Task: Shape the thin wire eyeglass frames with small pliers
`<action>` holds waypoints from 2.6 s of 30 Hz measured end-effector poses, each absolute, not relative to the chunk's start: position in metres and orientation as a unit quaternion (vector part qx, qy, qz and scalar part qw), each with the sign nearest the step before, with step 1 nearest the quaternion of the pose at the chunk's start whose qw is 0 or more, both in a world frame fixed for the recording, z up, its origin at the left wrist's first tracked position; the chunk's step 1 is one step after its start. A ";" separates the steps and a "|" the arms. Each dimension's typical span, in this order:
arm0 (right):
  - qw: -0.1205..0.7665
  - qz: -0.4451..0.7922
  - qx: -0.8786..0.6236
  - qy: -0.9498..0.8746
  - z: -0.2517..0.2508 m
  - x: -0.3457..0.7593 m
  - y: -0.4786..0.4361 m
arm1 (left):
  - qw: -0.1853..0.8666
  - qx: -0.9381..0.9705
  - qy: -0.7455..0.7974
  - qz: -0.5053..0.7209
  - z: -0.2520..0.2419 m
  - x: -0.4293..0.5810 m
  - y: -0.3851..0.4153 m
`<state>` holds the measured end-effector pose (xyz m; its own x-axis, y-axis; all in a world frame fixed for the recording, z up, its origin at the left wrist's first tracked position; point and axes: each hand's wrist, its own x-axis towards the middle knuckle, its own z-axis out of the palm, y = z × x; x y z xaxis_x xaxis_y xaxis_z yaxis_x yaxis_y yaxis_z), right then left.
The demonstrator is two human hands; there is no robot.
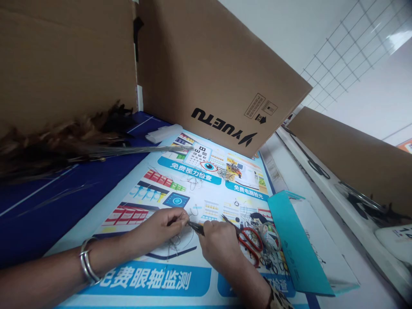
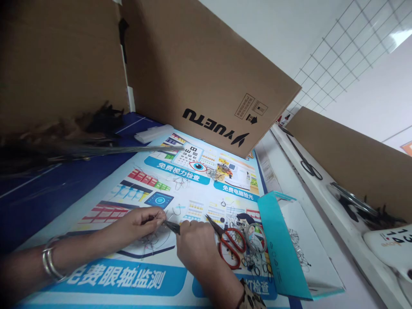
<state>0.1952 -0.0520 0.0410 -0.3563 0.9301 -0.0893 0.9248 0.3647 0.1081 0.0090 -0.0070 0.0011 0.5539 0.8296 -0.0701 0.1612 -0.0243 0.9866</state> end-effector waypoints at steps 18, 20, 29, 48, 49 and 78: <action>0.029 0.031 0.584 0.811 0.044 0.193 -0.059 | 0.610 0.624 0.369 0.319 -0.004 0.011 -0.012; 0.023 0.029 0.584 0.811 0.043 0.193 -0.060 | 0.611 0.619 0.373 0.324 -0.002 0.012 -0.013; 0.018 0.039 0.587 0.808 0.042 0.192 -0.059 | 0.645 0.573 0.370 0.345 -0.003 0.016 -0.019; 0.009 0.029 0.588 0.809 0.030 0.191 -0.058 | 0.620 0.573 0.380 0.378 -0.014 0.017 -0.022; 0.009 0.030 0.587 0.809 0.029 0.191 -0.057 | 0.621 0.571 0.381 0.379 -0.014 0.017 -0.022; 0.011 0.012 0.575 0.818 0.026 0.197 -0.049 | 0.583 0.606 0.399 0.366 -0.005 0.015 -0.022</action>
<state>0.1970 -0.0491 0.0257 -0.3377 0.9412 -0.0048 0.9407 0.3377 0.0320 0.0148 -0.0220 -0.0049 0.4147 0.9097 -0.0218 0.0567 -0.0019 0.9984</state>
